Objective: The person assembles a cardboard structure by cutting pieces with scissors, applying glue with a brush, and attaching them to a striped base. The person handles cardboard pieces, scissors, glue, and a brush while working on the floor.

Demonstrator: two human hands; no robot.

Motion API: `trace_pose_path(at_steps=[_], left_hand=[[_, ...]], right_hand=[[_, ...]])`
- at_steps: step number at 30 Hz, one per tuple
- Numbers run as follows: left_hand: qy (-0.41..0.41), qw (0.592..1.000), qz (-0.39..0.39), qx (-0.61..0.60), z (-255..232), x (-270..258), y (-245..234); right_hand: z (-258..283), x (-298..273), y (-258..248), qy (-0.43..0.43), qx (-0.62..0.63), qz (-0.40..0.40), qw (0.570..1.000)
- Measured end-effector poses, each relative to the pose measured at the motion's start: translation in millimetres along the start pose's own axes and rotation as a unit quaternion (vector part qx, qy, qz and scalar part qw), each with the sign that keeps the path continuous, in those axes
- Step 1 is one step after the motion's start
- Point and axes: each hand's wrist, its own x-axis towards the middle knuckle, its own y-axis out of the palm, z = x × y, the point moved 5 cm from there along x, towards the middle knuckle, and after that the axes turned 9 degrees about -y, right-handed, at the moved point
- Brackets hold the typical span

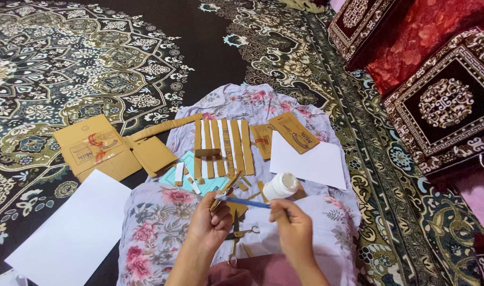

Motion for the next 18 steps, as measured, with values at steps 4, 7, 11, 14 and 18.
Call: trace_pose_path(at_steps=[4, 7, 11, 14, 18], left_hand=[[0.01, 1.0, 0.007, 0.002, -4.7, -4.1, 2.5], [0.049, 0.999, -0.009, 0.021, -10.6, -6.4, 1.8], [0.075, 0.996, -0.035, 0.031, -11.9, -6.7, 1.1], [0.073, 0.995, -0.051, 0.033, -9.8, -8.0, 1.7], [0.042, 0.998, -0.045, 0.028, -4.4, -7.0, 2.5]], right_hand=[[21.2, -2.8, 15.8, -0.075, -0.114, 0.077, 0.988], [47.0, -2.9, 21.6, -0.155, -0.216, 0.139, 0.954], [68.6, -7.7, 31.4, -0.227, -0.273, 0.195, 0.914], [63.9, -7.6, 36.0, -0.192, -0.307, 0.198, 0.911], [52.5, -8.8, 38.2, -0.197, -0.305, 0.175, 0.915]])
